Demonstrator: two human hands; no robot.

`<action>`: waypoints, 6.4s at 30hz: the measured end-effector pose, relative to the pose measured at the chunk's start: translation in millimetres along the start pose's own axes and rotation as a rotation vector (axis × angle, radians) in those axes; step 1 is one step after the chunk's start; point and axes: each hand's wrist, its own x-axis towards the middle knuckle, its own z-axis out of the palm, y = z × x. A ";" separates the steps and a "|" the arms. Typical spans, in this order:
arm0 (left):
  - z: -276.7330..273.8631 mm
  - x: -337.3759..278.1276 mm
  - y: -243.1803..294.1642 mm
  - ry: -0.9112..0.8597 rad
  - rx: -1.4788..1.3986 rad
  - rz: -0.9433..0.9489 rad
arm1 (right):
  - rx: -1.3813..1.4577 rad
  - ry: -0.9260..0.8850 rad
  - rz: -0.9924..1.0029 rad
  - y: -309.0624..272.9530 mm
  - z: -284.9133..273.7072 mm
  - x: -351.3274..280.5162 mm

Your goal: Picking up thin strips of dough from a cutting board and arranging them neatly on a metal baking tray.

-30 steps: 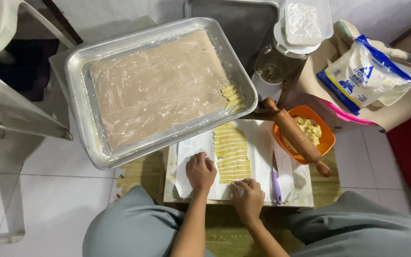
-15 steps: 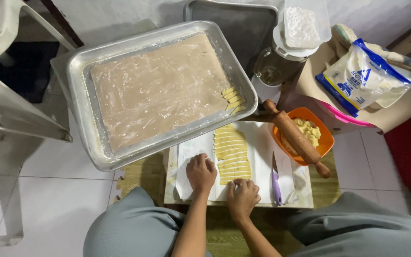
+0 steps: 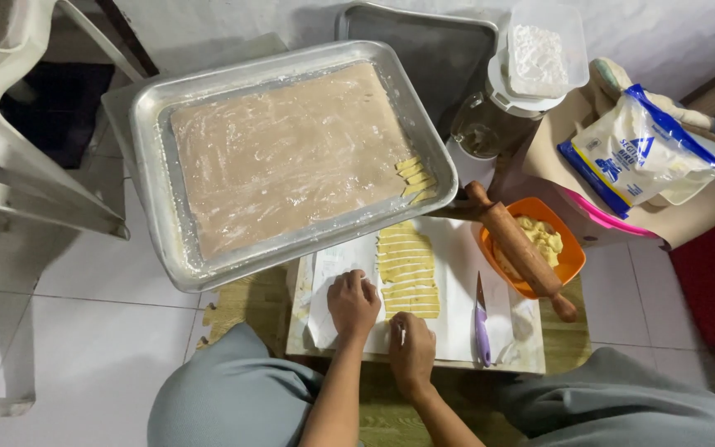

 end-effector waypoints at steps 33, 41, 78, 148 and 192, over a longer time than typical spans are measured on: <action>12.3 3.4 -5.1 0.020 0.155 0.020 | 0.109 -0.075 -0.115 -36.1 -38.3 332.2; 15.6 0.0 -8.6 -0.011 0.153 0.011 | -0.133 -0.079 -0.150 -23.6 -37.1 338.3; 11.6 0.4 -6.5 -0.054 0.152 -0.021 | -0.584 -0.052 -0.574 -11.1 -36.2 355.7; 3.8 -0.5 -2.5 0.011 0.005 0.009 | 0.373 0.104 0.240 13.9 -53.0 43.0; 14.2 2.4 -7.0 0.003 0.106 0.026 | 0.208 -0.092 0.085 -34.2 -21.2 359.2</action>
